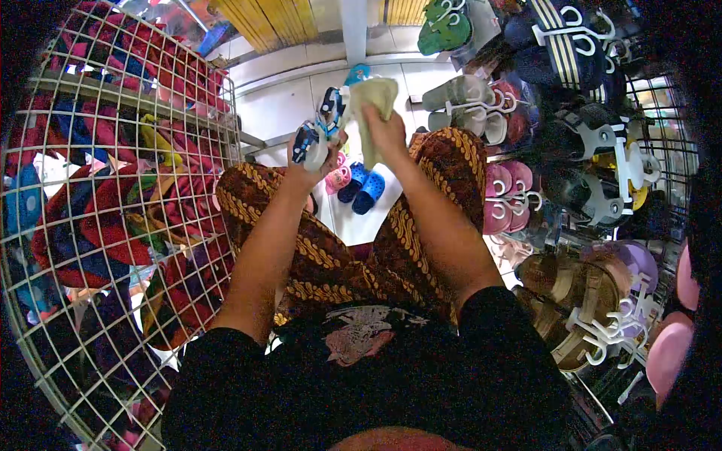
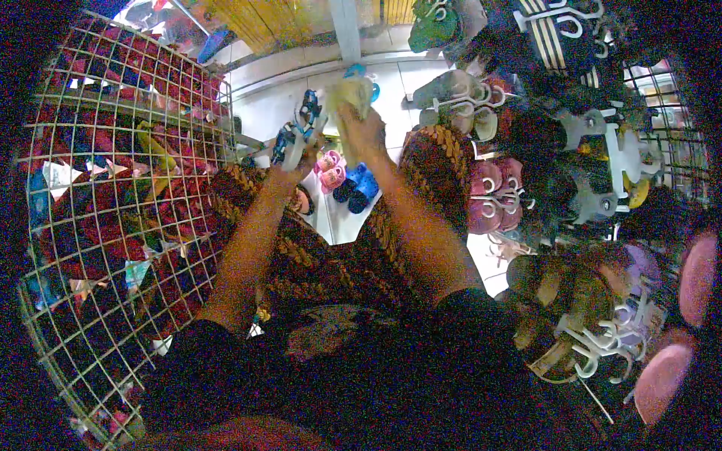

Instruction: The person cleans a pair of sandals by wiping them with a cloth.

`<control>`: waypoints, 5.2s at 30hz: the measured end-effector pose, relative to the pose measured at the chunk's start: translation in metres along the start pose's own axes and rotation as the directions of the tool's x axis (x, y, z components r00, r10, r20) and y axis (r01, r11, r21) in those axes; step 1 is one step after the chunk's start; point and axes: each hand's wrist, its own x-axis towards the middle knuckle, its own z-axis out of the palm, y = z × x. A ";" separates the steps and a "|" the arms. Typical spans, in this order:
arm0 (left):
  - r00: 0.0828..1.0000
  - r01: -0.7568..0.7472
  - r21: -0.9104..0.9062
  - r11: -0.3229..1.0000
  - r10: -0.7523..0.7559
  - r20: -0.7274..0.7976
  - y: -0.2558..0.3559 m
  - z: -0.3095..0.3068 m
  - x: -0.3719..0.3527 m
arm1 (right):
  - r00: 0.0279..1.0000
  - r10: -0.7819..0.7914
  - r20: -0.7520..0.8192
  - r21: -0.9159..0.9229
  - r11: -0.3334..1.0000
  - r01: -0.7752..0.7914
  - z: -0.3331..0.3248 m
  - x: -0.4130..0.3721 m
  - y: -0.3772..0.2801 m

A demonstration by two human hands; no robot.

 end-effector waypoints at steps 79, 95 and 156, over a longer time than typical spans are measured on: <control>0.927 -0.357 0.678 0.642 0.337 0.168 -0.012 0.014 0.002 | 0.804 0.190 0.563 0.599 0.576 -0.556 -0.008 0.004 -0.013; 0.846 -0.369 0.848 0.381 0.516 0.136 0.018 0.006 0.000 | 0.851 0.030 0.525 -0.068 0.998 0.006 -0.030 0.004 -0.024; 0.963 0.139 0.844 0.517 0.127 -0.237 0.012 -0.001 -0.014 | 0.936 -0.091 0.340 -0.223 0.959 0.174 -0.040 -0.006 -0.035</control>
